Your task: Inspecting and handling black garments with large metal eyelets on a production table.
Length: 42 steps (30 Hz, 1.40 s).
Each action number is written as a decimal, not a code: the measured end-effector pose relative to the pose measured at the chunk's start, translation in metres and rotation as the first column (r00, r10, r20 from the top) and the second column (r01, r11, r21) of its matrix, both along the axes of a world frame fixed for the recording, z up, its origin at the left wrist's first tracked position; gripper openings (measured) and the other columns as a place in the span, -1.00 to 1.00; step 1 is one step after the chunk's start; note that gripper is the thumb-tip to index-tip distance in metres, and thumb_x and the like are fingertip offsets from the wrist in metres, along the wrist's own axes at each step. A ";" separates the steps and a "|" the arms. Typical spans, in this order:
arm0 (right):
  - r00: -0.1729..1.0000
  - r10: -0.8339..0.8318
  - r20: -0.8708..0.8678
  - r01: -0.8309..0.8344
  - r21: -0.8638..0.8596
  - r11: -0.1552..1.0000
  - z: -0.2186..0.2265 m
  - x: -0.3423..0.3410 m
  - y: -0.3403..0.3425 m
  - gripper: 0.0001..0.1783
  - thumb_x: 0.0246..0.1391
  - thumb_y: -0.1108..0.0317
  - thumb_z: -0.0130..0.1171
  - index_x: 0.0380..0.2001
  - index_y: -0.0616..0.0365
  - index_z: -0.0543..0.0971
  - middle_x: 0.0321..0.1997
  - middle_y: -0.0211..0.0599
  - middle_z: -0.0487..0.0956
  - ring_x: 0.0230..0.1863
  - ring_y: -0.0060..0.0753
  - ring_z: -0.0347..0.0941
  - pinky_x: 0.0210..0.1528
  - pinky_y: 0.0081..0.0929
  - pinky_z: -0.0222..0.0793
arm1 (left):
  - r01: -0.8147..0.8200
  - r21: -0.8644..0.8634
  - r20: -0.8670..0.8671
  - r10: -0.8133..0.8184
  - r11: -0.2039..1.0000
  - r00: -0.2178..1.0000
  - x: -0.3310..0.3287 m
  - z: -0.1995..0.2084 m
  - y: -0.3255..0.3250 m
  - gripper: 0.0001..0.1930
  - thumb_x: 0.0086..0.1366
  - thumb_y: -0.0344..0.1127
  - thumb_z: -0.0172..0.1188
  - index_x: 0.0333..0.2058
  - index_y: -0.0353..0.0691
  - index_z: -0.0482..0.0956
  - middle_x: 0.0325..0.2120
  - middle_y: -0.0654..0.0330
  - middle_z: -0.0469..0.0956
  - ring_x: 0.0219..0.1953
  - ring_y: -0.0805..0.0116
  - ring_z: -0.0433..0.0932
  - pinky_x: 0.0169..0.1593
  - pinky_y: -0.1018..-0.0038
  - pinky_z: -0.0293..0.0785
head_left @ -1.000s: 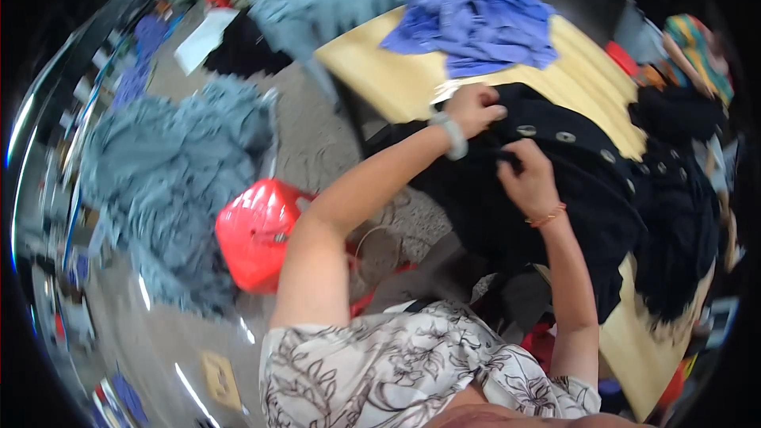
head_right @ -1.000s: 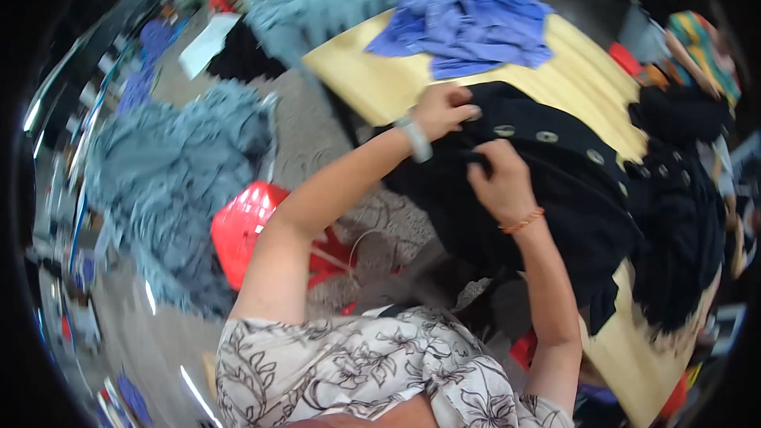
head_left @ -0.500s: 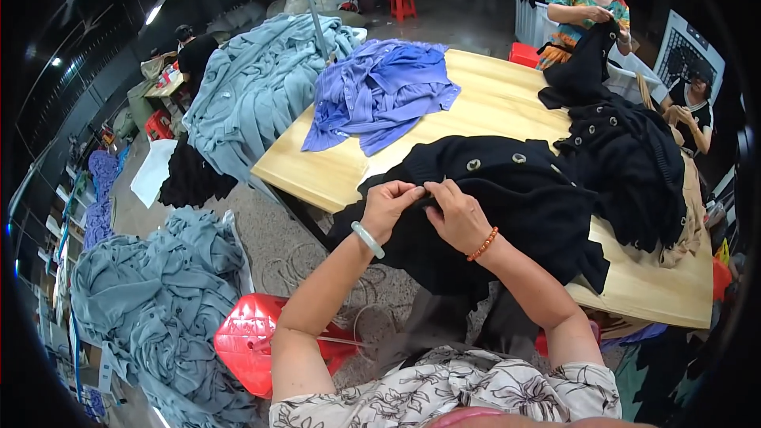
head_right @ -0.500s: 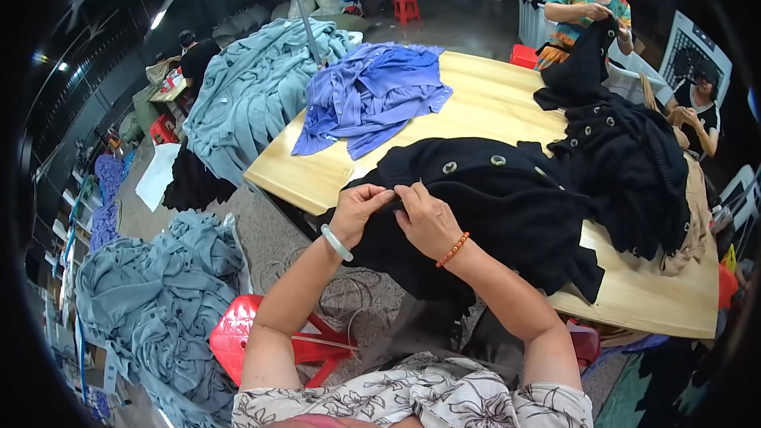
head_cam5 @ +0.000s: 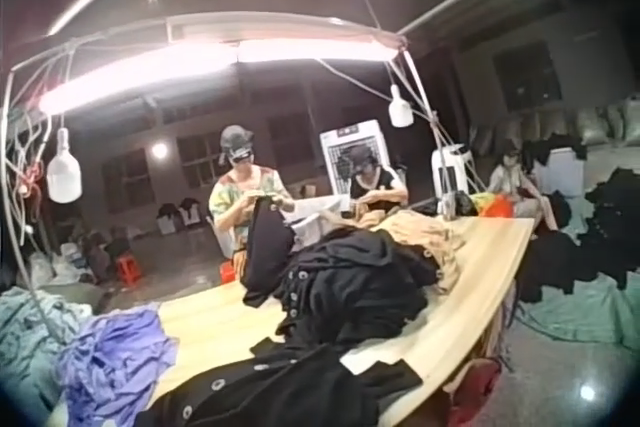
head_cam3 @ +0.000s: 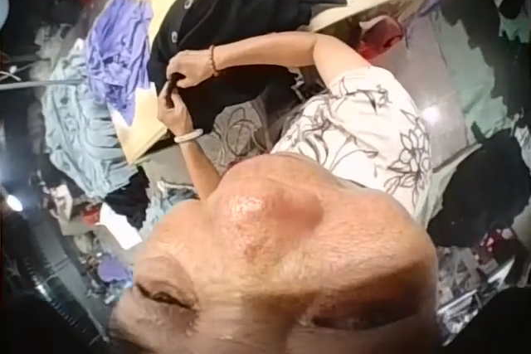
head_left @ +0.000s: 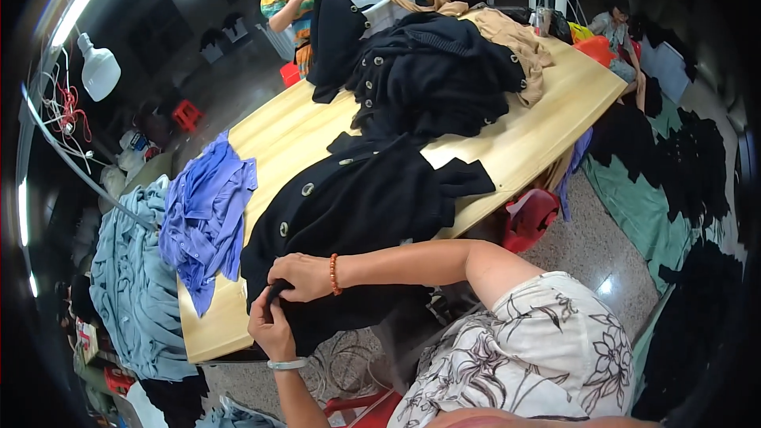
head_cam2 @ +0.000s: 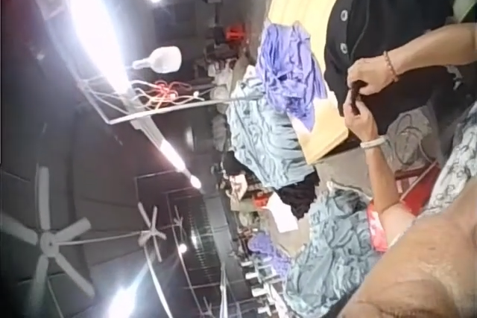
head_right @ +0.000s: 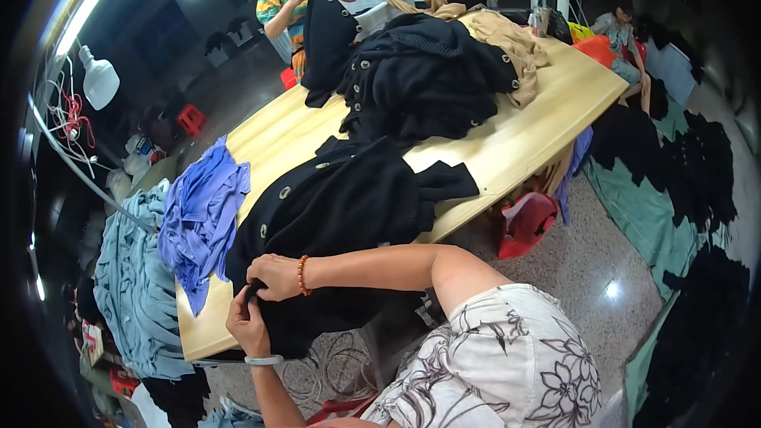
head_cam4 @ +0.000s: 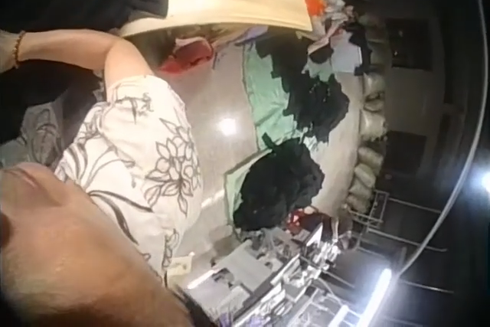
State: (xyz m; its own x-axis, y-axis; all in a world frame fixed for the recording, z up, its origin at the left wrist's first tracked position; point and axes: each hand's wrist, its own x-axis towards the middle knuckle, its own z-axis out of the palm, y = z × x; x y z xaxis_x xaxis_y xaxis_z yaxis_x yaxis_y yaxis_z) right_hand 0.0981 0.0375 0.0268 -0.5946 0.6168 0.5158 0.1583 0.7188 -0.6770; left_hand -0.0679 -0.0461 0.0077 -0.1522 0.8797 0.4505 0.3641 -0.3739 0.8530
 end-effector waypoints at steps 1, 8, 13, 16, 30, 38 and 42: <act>1.000 0.018 0.019 -0.018 -0.011 1.000 -0.002 0.004 0.002 -0.69 -0.14 0.38 0.25 -0.29 0.35 0.62 -0.22 0.09 0.61 -0.08 0.08 0.54 0.02 -0.19 0.46 | 0.014 -0.007 -0.004 -0.014 1.000 1.000 0.003 -0.003 0.003 -0.77 0.36 -0.58 0.05 -0.04 -0.44 0.54 -0.17 0.17 0.59 -0.13 0.45 0.56 -0.01 0.57 0.47; 0.995 0.087 0.041 -0.084 -0.060 0.995 -0.008 0.001 0.001 -0.72 -0.11 0.48 0.21 -0.26 0.36 0.59 -0.25 0.08 0.59 -0.11 0.09 0.52 0.00 -0.17 0.43 | -0.036 -0.012 -0.007 0.036 0.999 0.999 -0.004 -0.005 0.004 -0.87 0.35 -0.56 0.09 -0.17 -0.42 0.56 -0.32 0.23 0.59 -0.28 0.53 0.53 -0.15 0.62 0.46; 0.999 0.033 0.023 -0.032 -0.054 0.998 -0.008 -0.001 -0.001 -0.74 -0.09 0.57 0.11 -0.26 0.35 0.61 -0.26 0.10 0.59 -0.12 0.11 0.51 -0.01 -0.15 0.42 | -0.057 -0.005 -0.008 0.057 0.998 0.998 -0.008 -0.007 0.007 -0.90 0.36 -0.54 0.11 -0.21 -0.41 0.56 -0.33 0.24 0.58 -0.29 0.55 0.52 -0.17 0.63 0.45; 1.000 0.017 0.004 -0.017 -0.059 0.998 -0.014 -0.001 -0.002 -0.75 -0.09 0.60 0.08 -0.29 0.32 0.62 -0.29 0.08 0.59 -0.15 0.11 0.52 -0.05 -0.14 0.43 | -0.048 -0.020 -0.004 0.048 0.999 0.999 -0.006 -0.006 0.003 -0.91 0.36 -0.52 0.12 -0.21 -0.40 0.55 -0.34 0.25 0.58 -0.30 0.55 0.51 -0.18 0.64 0.44; 0.913 -0.280 0.296 0.213 0.239 0.947 -0.005 0.050 -0.014 -0.85 0.07 0.34 0.24 -0.27 0.08 0.61 -0.31 -0.25 0.55 -0.36 -0.06 0.58 -0.34 -0.21 0.51 | -0.279 0.317 -0.487 0.408 0.906 0.772 -0.006 0.017 0.004 -0.67 0.15 -0.56 0.23 -0.07 -0.28 0.54 0.03 0.01 0.48 0.04 0.09 0.47 0.11 0.33 0.39; 0.997 -0.058 -0.060 0.074 0.326 0.942 -0.005 0.044 -0.027 -0.79 -0.13 0.52 0.33 -0.32 0.13 0.63 -0.34 -0.35 0.57 -0.50 -0.24 0.54 -0.47 -0.44 0.47 | 0.095 0.204 -0.752 0.094 0.974 0.653 0.025 0.024 0.011 -0.77 -0.10 -0.54 0.31 -0.39 -0.15 0.57 -0.50 0.23 0.55 -0.36 0.20 0.53 -0.14 0.31 0.34; 0.991 -0.011 -0.137 0.039 0.207 0.978 -0.017 0.044 -0.017 -0.80 -0.13 0.55 0.30 -0.33 0.19 0.61 -0.34 -0.28 0.56 -0.52 -0.27 0.51 -0.47 -0.46 0.43 | 0.047 0.192 -0.819 0.134 0.980 0.558 0.028 0.023 0.016 -0.78 -0.08 -0.50 0.32 -0.39 -0.14 0.58 -0.47 0.21 0.56 -0.32 0.19 0.53 -0.14 0.31 0.34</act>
State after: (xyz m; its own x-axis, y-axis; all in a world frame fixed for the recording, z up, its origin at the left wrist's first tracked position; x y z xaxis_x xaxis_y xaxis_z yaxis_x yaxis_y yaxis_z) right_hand 0.1417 0.0200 0.0103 -0.4969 0.5012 0.7084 0.0963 0.8431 -0.5290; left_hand -0.0398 -0.0302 0.0304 0.3292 0.7765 0.5372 0.8925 -0.4417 0.0915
